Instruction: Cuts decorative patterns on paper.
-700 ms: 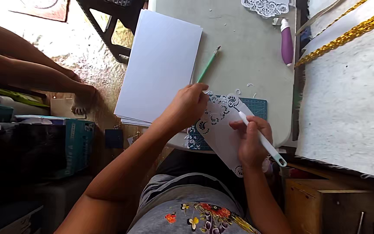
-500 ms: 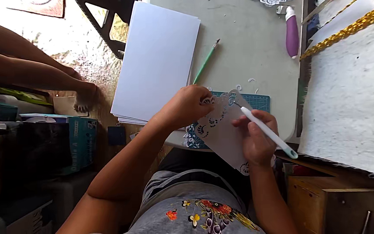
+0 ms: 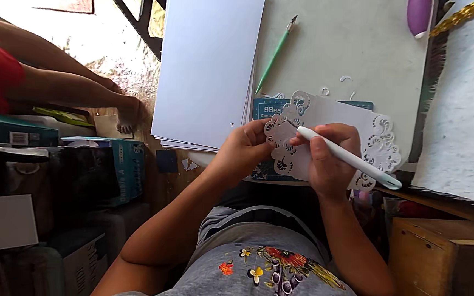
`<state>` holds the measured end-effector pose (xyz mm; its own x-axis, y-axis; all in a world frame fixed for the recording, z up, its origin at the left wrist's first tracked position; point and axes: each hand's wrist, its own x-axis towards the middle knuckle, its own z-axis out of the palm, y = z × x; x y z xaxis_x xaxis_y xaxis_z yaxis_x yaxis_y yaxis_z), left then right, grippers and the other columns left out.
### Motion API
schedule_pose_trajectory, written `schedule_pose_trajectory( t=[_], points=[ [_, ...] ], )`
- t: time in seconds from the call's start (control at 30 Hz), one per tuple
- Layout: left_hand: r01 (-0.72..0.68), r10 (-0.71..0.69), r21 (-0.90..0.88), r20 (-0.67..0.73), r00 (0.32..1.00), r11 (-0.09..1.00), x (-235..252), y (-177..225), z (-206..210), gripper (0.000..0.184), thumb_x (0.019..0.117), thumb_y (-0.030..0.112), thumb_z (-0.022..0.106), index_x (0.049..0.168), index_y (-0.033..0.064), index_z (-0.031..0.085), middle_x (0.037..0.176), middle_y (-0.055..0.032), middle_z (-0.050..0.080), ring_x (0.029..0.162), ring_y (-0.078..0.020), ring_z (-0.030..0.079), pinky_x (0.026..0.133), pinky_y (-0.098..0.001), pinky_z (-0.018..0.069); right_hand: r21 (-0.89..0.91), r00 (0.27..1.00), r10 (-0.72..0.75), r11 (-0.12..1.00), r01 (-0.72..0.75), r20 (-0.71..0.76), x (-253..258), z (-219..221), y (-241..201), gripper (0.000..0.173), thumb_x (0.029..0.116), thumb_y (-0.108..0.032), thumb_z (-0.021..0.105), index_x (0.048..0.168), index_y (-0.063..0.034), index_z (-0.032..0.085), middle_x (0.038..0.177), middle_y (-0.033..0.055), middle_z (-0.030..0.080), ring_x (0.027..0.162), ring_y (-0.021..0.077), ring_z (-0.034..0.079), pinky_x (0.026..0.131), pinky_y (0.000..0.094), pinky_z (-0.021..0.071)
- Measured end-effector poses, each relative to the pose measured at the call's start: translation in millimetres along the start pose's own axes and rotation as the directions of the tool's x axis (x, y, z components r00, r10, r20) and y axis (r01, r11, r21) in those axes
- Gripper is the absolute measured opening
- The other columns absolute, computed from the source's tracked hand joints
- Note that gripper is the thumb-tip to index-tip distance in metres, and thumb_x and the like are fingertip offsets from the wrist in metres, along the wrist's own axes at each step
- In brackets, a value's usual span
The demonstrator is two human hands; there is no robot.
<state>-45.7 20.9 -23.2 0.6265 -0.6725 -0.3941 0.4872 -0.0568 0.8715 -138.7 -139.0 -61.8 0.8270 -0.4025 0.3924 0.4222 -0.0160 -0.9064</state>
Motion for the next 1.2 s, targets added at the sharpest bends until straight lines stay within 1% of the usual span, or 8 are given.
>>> schedule_pose_trajectory(
  t=[0.17,0.3,0.43,0.6,0.73,0.97,1.1,1.2],
  points=[
    [-0.023,0.026,0.042,-0.057,0.998,0.999,-3.2,-6.8,1.4,0.031,0.0995,-0.007,0.054,0.130,-0.0031,0.057,0.103,-0.0048,0.074,0.089,-0.0084,0.073,0.083,-0.0255,0.0616,-0.126,0.997,-0.032,0.991,0.041,0.074,-1.6,1.1,0.6,0.013,0.0966,-0.005,0.061,0.110,-0.0036,0.063,0.101,0.0022,0.070,0.091,0.0081,0.071,0.080,0.0264,0.0614],
    [-0.042,0.049,0.101,-0.069,0.996,0.994,-8.0,-6.9,3.2,0.031,0.1010,-0.005,0.055,0.132,0.0001,0.057,0.104,-0.0036,0.073,0.087,-0.0069,0.072,0.079,-0.0235,0.0610,-0.139,0.994,-0.043,0.989,0.057,0.103,-2.4,2.9,0.9,0.014,0.0943,-0.002,0.063,0.108,0.0009,0.063,0.102,0.0056,0.069,0.093,0.0083,0.070,0.081,0.0249,0.0608],
    [-0.056,0.064,0.092,-0.078,0.995,0.994,-5.7,-9.8,3.1,0.033,0.1000,-0.005,0.056,0.133,-0.0014,0.056,0.106,-0.0045,0.074,0.088,-0.0076,0.072,0.080,-0.0239,0.0613,-0.172,0.994,-0.039,0.983,0.057,0.104,-2.6,4.9,-0.1,0.014,0.0930,0.000,0.064,0.107,0.0027,0.063,0.102,0.0064,0.070,0.093,0.0079,0.070,0.081,0.0239,0.0610],
    [-0.058,0.066,0.102,-0.081,0.994,0.993,-5.6,-9.5,3.0,0.032,0.1000,-0.005,0.056,0.131,-0.0009,0.057,0.105,-0.0039,0.074,0.089,-0.0077,0.073,0.080,-0.0244,0.0616,-0.132,0.995,-0.050,0.989,0.061,0.085,-2.5,2.9,0.2,0.013,0.0947,-0.001,0.062,0.108,0.0008,0.062,0.102,0.0059,0.070,0.092,0.0094,0.071,0.080,0.0262,0.0613],
    [-0.054,0.057,0.037,-0.085,0.995,0.998,-3.0,-9.3,3.6,0.028,0.0988,-0.007,0.056,0.127,-0.0041,0.058,0.103,-0.0051,0.074,0.090,-0.0097,0.074,0.082,-0.0266,0.0627,-0.113,0.997,-0.051,0.992,0.058,0.061,-3.2,1.4,0.0,0.014,0.0951,-0.002,0.061,0.109,-0.0018,0.062,0.103,0.0052,0.070,0.093,0.0107,0.071,0.081,0.0274,0.0617],
    [-0.028,0.034,0.057,-0.099,0.995,0.998,-3.0,-6.9,5.2,0.027,0.0994,-0.006,0.056,0.127,-0.0041,0.058,0.103,-0.0057,0.074,0.088,-0.0087,0.073,0.080,-0.0248,0.0620,-0.198,0.994,-0.052,0.978,0.069,0.092,-4.4,6.5,-3.3,0.015,0.0916,0.002,0.064,0.106,0.0038,0.062,0.101,0.0085,0.069,0.090,0.0077,0.070,0.078,0.0219,0.0602],
    [-0.008,0.015,0.055,-0.121,0.993,0.998,-2.6,-5.1,7.0,0.028,0.0992,-0.007,0.056,0.127,-0.0036,0.058,0.103,-0.0060,0.074,0.087,-0.0093,0.073,0.080,-0.0255,0.0623,-0.138,0.999,-0.008,0.990,0.013,0.035,-1.7,0.8,-4.9,0.014,0.0921,0.003,0.061,0.106,0.0007,0.063,0.098,0.0032,0.070,0.088,0.0072,0.071,0.079,0.0245,0.0614],
    [-0.004,0.010,0.053,-0.126,0.992,0.999,-2.7,-5.3,7.3,0.027,0.0989,-0.007,0.056,0.125,-0.0033,0.059,0.102,-0.0053,0.074,0.086,-0.0089,0.073,0.079,-0.0253,0.0623,-0.142,0.999,-0.031,0.989,0.035,0.030,-4.1,-0.7,-2.4,0.013,0.0914,0.002,0.061,0.104,0.0006,0.063,0.098,0.0042,0.070,0.087,0.0071,0.070,0.077,0.0242,0.0611]
  ],
)
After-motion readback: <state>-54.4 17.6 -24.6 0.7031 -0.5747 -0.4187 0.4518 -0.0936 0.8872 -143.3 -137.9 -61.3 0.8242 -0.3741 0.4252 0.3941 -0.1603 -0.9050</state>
